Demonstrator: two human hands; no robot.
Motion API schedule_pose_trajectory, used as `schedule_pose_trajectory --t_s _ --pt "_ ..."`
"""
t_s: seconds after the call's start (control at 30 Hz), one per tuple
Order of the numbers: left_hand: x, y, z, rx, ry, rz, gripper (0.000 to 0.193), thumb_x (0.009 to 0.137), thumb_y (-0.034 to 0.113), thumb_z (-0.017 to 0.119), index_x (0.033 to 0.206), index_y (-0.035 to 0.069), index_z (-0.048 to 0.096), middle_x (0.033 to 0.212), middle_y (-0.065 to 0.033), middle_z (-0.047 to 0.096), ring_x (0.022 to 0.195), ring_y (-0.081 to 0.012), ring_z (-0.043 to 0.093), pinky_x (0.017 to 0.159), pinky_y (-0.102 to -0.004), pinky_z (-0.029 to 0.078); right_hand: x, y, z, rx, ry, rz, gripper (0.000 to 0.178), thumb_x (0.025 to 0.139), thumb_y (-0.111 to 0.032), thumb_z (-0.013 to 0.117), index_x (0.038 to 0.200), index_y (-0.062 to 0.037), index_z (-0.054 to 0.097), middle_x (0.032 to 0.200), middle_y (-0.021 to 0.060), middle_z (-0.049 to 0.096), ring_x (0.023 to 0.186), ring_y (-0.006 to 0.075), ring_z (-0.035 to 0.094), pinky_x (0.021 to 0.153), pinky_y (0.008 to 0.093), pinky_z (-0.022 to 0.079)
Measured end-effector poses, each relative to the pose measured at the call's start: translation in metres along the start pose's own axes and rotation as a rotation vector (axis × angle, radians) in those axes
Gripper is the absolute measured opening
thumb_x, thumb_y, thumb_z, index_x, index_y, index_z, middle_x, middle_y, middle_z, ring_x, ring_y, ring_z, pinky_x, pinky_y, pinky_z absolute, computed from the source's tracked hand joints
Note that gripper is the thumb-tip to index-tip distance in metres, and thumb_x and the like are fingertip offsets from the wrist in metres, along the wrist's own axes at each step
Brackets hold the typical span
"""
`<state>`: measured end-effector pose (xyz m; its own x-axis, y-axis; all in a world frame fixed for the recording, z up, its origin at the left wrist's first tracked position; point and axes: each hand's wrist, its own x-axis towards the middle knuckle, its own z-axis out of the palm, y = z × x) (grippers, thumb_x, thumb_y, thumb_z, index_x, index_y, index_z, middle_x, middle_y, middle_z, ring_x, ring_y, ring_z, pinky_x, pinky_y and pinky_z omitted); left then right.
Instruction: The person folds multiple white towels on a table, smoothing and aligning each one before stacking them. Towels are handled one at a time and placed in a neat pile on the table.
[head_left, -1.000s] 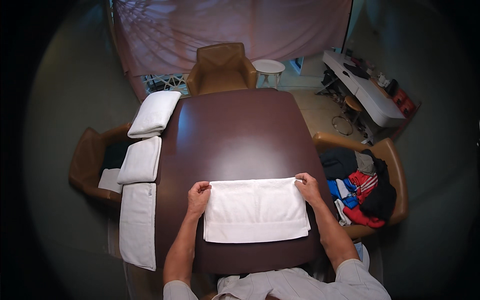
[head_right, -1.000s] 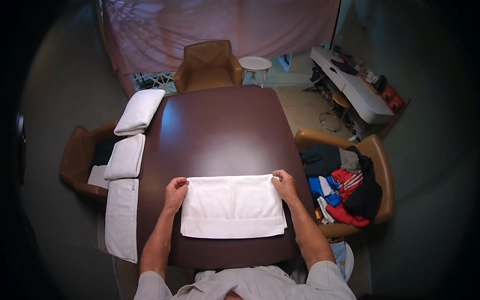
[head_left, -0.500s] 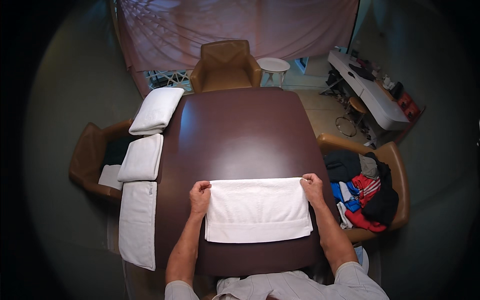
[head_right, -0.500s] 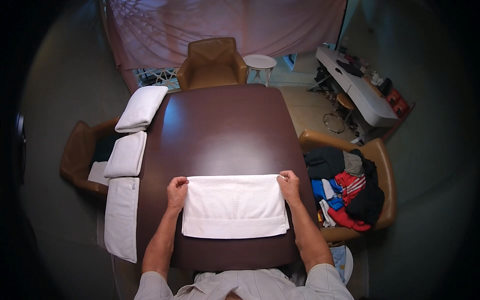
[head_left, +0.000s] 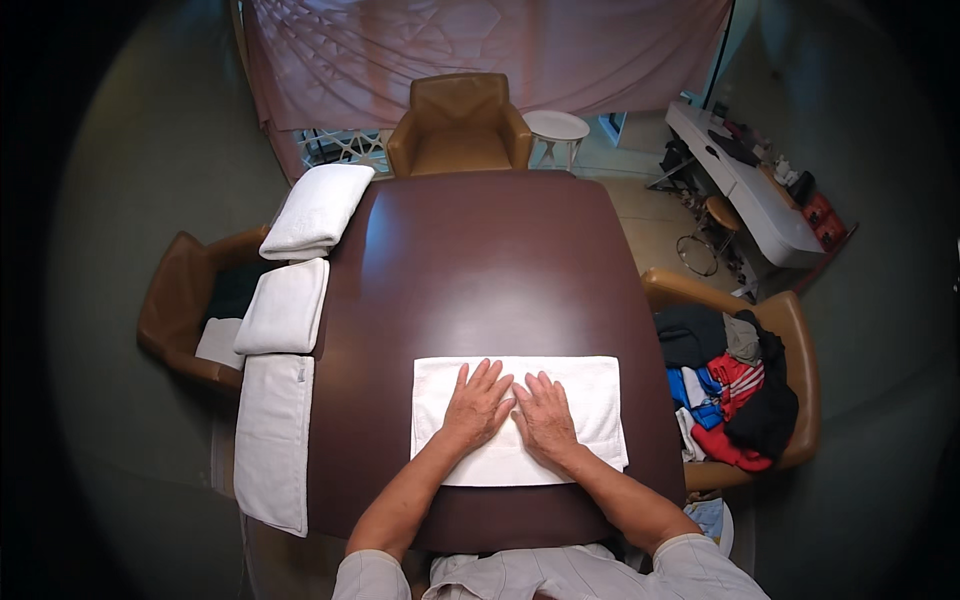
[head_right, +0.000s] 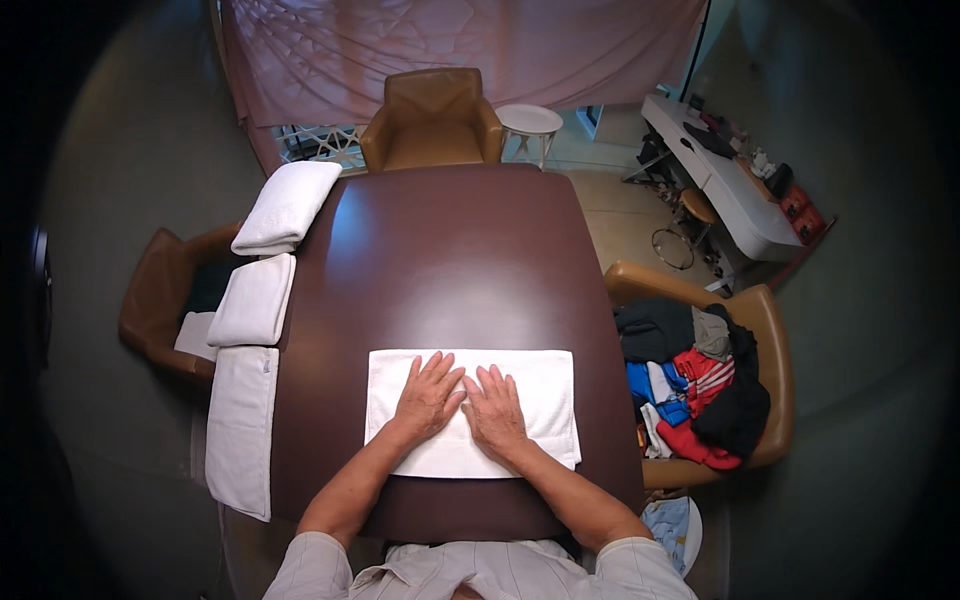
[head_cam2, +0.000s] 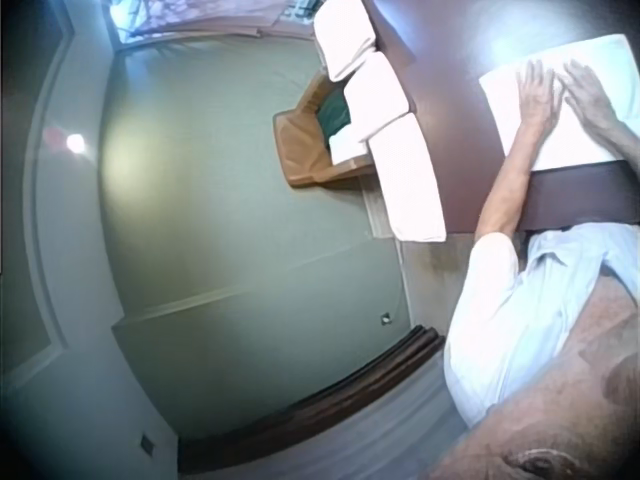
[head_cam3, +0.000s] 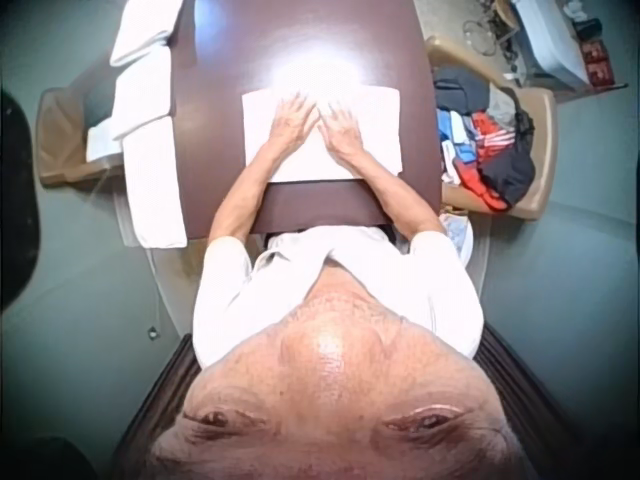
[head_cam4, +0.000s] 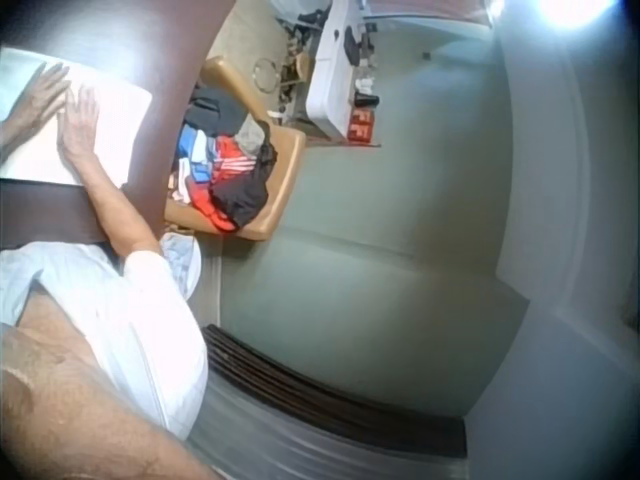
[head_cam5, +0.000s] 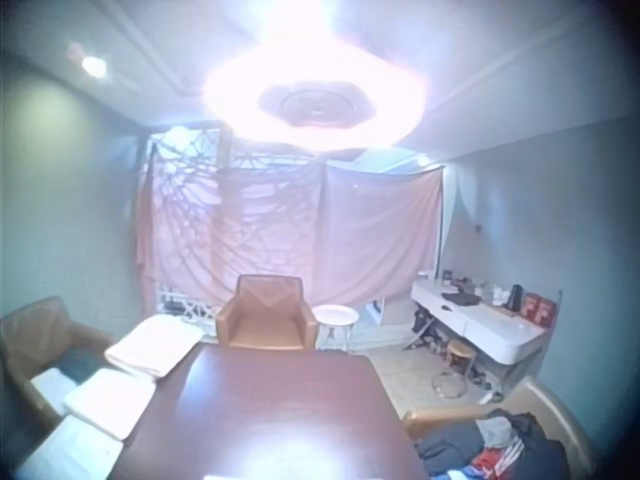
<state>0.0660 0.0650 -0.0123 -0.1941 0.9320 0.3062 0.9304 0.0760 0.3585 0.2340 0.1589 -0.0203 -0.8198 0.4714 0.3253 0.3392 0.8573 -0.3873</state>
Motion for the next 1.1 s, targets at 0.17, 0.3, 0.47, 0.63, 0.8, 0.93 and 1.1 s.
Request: schedule_pose_trajectory --t_s 0.17,0.3,0.47,0.63,0.8,0.93,1.1 --pt "-0.003 -0.010 -0.005 0.074 -0.115 -0.153 0.065 0.103 0.048 0.057 0.154 0.009 0.049 0.164 -0.0190 0.038 0.157 -0.0343 0.027 0.129 -0.0547 0.009 0.012 0.025 -0.011 -0.094 -0.092 0.153 0.059 0.101 -0.033 0.062 0.151 -0.0034 0.050 0.161 0.0251 0.039 0.154 0.0419 0.029 0.126 0.0547 0.020" --pt "-0.002 -0.023 -0.016 0.137 -0.249 -0.304 0.073 0.105 0.057 0.047 0.161 0.011 0.038 0.170 -0.0167 0.027 0.161 -0.0311 0.015 0.130 -0.0521 0.003 0.017 0.048 -0.026 -0.133 -0.146 0.257 0.063 0.104 -0.038 0.056 0.154 -0.0013 0.045 0.163 0.0253 0.035 0.156 0.0408 0.023 0.129 0.0503 0.014" --pt "-0.005 -0.042 -0.030 0.160 -0.258 -0.410 0.075 0.105 0.057 0.044 0.162 0.009 0.035 0.172 -0.0165 0.021 0.161 -0.0305 0.011 0.130 -0.0514 0.002 0.014 0.068 -0.029 -0.151 -0.120 0.264 0.062 0.105 -0.038 0.055 0.153 -0.0007 0.045 0.162 0.0254 0.035 0.156 0.0409 0.024 0.129 0.0500 0.016" --pt "-0.018 -0.057 -0.038 0.235 -0.170 -0.461 0.074 0.105 0.053 0.048 0.160 0.005 0.037 0.170 -0.0225 0.022 0.161 -0.0344 0.011 0.129 -0.0558 0.003 0.010 0.071 -0.038 -0.153 -0.115 0.234 0.061 0.105 -0.037 0.054 0.153 -0.0003 0.045 0.162 0.0250 0.036 0.156 0.0411 0.024 0.129 0.0506 0.016" --pt "-0.024 -0.009 -0.028 0.252 -0.103 -0.179 0.069 0.103 0.046 0.053 0.156 0.004 0.043 0.166 -0.0260 0.030 0.157 -0.0418 0.020 0.126 -0.0628 0.009 0.004 0.040 -0.025 -0.209 -0.093 0.177 0.057 0.103 -0.034 0.058 0.149 -0.0029 0.051 0.159 0.0234 0.041 0.154 0.0401 0.028 0.126 0.0567 0.018" --pt "-0.058 0.031 -0.006 0.104 -0.148 -0.090 0.065 0.101 0.044 0.057 0.154 0.008 0.048 0.165 -0.0253 0.032 0.156 -0.0432 0.024 0.124 -0.0652 0.011 -0.028 -0.003 -0.016 -0.066 -0.113 0.022 0.055 0.099 -0.030 0.063 0.147 -0.0048 0.054 0.158 0.0241 0.043 0.152 0.0425 0.032 0.125 0.0581 0.021" --pt "-0.084 0.033 -0.015 0.060 -0.166 -0.208 0.068 0.099 0.046 0.059 0.155 0.008 0.048 0.167 -0.0249 0.030 0.158 -0.0418 0.019 0.127 -0.0619 0.004 -0.055 0.006 -0.035 -0.091 -0.140 0.102 0.057 0.098 -0.032 0.065 0.148 -0.0076 0.054 0.158 0.0245 0.042 0.153 0.0428 0.030 0.125 0.0580 0.021"
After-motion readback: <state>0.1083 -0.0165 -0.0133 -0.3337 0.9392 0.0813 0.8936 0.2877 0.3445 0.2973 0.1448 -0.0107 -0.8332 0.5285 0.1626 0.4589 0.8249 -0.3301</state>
